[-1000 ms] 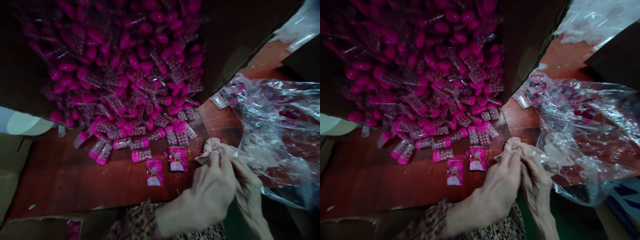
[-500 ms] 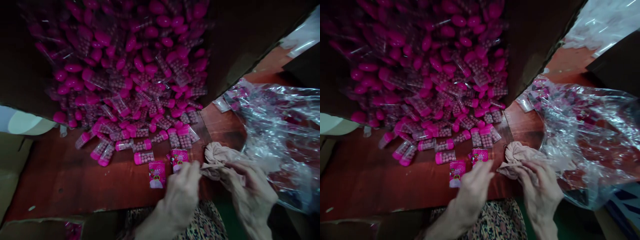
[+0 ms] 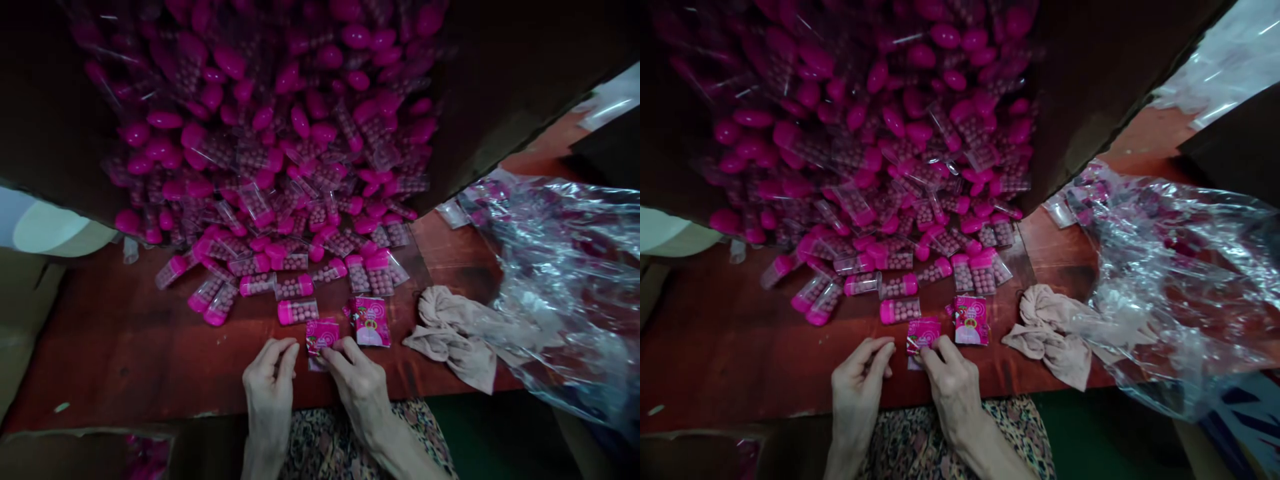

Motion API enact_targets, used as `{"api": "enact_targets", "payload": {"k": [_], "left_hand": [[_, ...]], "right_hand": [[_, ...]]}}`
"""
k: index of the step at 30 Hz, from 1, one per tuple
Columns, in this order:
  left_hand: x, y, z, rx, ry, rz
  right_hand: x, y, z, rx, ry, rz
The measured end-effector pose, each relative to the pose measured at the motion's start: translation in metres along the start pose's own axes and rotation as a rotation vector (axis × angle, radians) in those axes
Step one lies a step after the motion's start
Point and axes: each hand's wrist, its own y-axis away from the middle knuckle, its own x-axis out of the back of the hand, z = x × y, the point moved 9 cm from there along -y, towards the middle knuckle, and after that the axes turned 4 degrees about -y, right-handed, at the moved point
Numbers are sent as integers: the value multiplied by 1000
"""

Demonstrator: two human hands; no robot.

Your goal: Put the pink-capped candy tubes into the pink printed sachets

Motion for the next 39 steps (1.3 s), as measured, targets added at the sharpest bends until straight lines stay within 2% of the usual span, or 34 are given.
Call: {"api": "enact_targets", "payload": {"k": [2,4,6,7,10,13,16,19,25,29,31,33,36,39], "left_hand": [[-7,-3,9,-1,15,-70],[-17,-6,15,22,75,-192],[-26,-9,20,67,202,-291],[-29,-10,21,102,289,-304],[-28,-13,20,240,564,-205],[-25,-14,20,311,712,-67],[-20,-17,21,317,783,21],[-18,-18,14,361,846,52],[-7,-17,2,379,872,81],[13,-16,-17,446,934,220],[23,-18,-26,472,975,283],[27,-20,-32,495,1003,289],[25,-24,-34,526,1055,262],[19,-27,-33,549,1125,258]], "right_hand": [[10,2,-5,32,-31,26],[22,3,-15,104,-59,67],[34,2,-23,142,-105,112],[40,0,-22,113,-143,143],[50,-10,-5,-141,-352,221],[30,-23,3,-355,-659,82],[16,-33,1,-413,-764,4],[9,-40,-6,-363,-721,-47],[11,-54,-28,-109,-519,-60],[10,-65,-33,32,-342,-56],[4,-68,-24,23,-102,-45],[-9,-69,-13,-8,91,-86],[-23,-66,-3,-20,144,-120],[-18,-63,-3,-40,89,-92]]}}
